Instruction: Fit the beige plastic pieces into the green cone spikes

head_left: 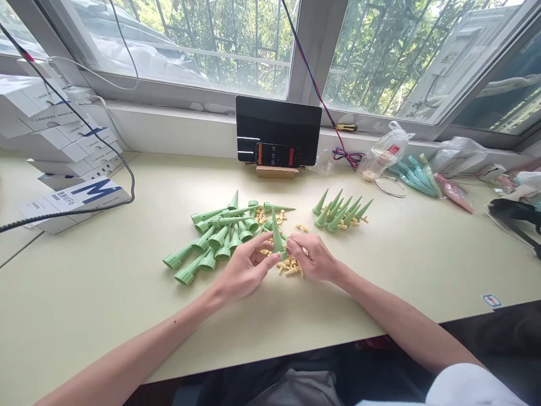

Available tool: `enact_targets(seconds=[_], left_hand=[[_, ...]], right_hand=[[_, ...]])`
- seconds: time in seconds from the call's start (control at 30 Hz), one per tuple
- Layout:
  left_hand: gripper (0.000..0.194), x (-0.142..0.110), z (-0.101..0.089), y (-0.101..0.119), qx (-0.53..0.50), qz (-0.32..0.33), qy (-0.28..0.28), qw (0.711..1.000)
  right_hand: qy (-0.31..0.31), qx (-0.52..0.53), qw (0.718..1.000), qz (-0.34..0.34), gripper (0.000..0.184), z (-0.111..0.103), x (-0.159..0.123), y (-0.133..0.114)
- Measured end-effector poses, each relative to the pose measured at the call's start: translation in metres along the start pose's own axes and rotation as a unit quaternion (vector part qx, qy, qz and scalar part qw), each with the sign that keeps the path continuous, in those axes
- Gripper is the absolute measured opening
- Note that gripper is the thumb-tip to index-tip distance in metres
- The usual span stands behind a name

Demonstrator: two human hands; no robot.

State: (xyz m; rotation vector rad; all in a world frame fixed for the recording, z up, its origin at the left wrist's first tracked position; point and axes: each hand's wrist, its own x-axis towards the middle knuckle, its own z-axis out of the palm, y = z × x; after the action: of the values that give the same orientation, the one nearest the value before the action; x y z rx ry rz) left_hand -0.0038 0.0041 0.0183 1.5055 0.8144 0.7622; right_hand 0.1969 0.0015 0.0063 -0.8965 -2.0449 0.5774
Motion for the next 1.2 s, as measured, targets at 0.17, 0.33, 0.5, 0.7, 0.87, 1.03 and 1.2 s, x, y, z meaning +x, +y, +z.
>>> enact_targets(seconds=[0.17, 0.33, 0.5, 0.7, 0.87, 1.03, 1.2], left_hand=[[0.061, 0.001, -0.001, 0.003, -0.069, -0.049, -0.013, 0.996], [0.077, 0.002, -0.003, 0.002, -0.129, -0.079, -0.016, 0.988], [0.08, 0.003, -0.006, 0.001, -0.167, -0.102, -0.063, 0.979], [0.074, 0.003, -0.006, -0.001, -0.123, -0.064, -0.043, 0.989], [0.063, 0.003, -0.005, -0.011, -0.011, 0.022, -0.01, 1.0], [0.058, 0.005, -0.009, -0.025, 0.17, 0.153, 0.037, 0.973], [0.05, 0.005, -0.01, -0.022, 0.232, 0.224, 0.036, 0.946]], right_hand=[[-0.013, -0.04, 0.998, -0.041, 0.031, -0.001, -0.001, 0.004], [-0.033, -0.117, 0.989, -0.09, 0.027, -0.006, -0.001, 0.007], [-0.03, -0.166, 0.975, -0.145, 0.02, -0.008, 0.002, 0.007], [-0.011, -0.18, 0.972, -0.148, 0.017, -0.004, 0.0, 0.009], [-0.005, -0.12, 0.987, -0.104, 0.022, -0.001, -0.002, 0.01], [-0.013, 0.042, 0.998, 0.04, 0.035, 0.001, -0.001, 0.0], [-0.075, 0.293, 0.928, 0.216, 0.041, -0.001, 0.002, -0.009]])
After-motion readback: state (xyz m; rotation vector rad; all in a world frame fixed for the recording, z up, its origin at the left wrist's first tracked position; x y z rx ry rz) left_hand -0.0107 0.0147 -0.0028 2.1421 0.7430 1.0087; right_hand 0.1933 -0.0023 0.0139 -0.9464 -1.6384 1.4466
